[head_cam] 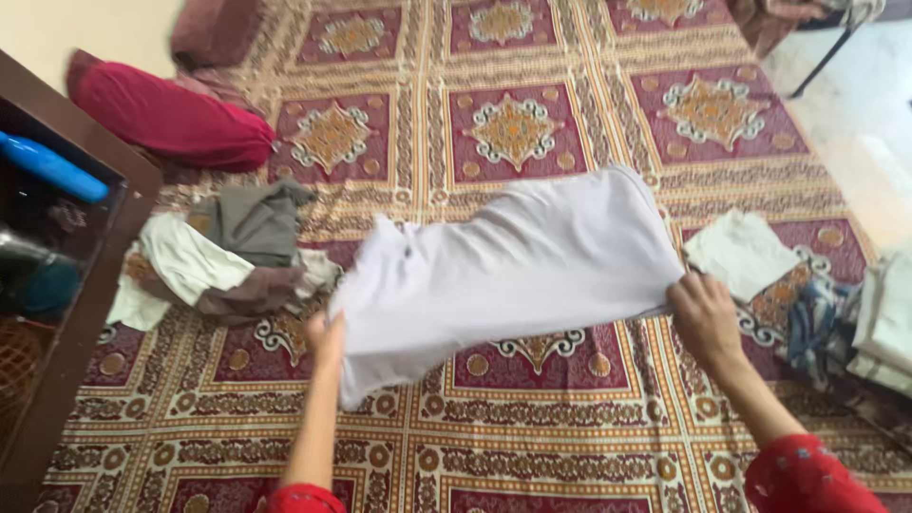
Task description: The person folds several pieces of clothing, including a white shirt, a grey shirt, and a striped shirt, on a patterned rug. Each item is smoothed out, folded into a neat rectangle, and placed in a growing stack.
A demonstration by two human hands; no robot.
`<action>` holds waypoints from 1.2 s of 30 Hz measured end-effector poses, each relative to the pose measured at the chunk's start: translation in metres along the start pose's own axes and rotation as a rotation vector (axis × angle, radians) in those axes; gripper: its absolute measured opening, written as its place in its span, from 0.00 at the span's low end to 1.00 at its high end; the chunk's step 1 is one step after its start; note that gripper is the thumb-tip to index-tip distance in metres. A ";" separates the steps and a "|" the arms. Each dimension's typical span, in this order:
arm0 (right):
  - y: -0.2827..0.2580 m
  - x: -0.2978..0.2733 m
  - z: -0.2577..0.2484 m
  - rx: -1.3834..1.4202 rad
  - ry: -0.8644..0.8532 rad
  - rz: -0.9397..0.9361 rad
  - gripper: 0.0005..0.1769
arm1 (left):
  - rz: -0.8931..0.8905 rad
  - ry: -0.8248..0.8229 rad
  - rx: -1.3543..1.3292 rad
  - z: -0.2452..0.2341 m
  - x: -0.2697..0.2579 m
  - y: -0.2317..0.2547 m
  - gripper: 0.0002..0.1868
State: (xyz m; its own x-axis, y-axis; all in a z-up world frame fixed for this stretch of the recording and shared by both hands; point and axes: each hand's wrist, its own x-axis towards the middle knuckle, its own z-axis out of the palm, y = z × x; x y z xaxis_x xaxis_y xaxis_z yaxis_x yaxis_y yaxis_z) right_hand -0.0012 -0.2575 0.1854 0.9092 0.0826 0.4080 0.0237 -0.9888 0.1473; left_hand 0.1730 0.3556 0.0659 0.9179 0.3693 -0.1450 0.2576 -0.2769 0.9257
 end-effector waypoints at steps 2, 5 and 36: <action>-0.006 -0.045 0.026 0.091 0.000 0.006 0.06 | 0.008 0.003 0.075 0.007 -0.028 -0.063 0.16; -0.017 -0.109 0.061 0.174 -0.089 0.029 0.10 | -0.076 -0.011 0.188 0.016 -0.078 -0.144 0.24; 0.032 -0.310 0.177 0.318 -0.363 0.016 0.09 | -0.919 -0.395 0.031 -0.026 -0.246 -0.277 0.44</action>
State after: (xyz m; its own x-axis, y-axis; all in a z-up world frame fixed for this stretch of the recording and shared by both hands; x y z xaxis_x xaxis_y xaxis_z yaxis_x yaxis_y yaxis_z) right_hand -0.2090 -0.3370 -0.0957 0.9955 0.0741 0.0588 0.0828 -0.9833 -0.1622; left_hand -0.1322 0.3644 -0.1459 0.3912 0.1321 -0.9108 0.9203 -0.0567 0.3871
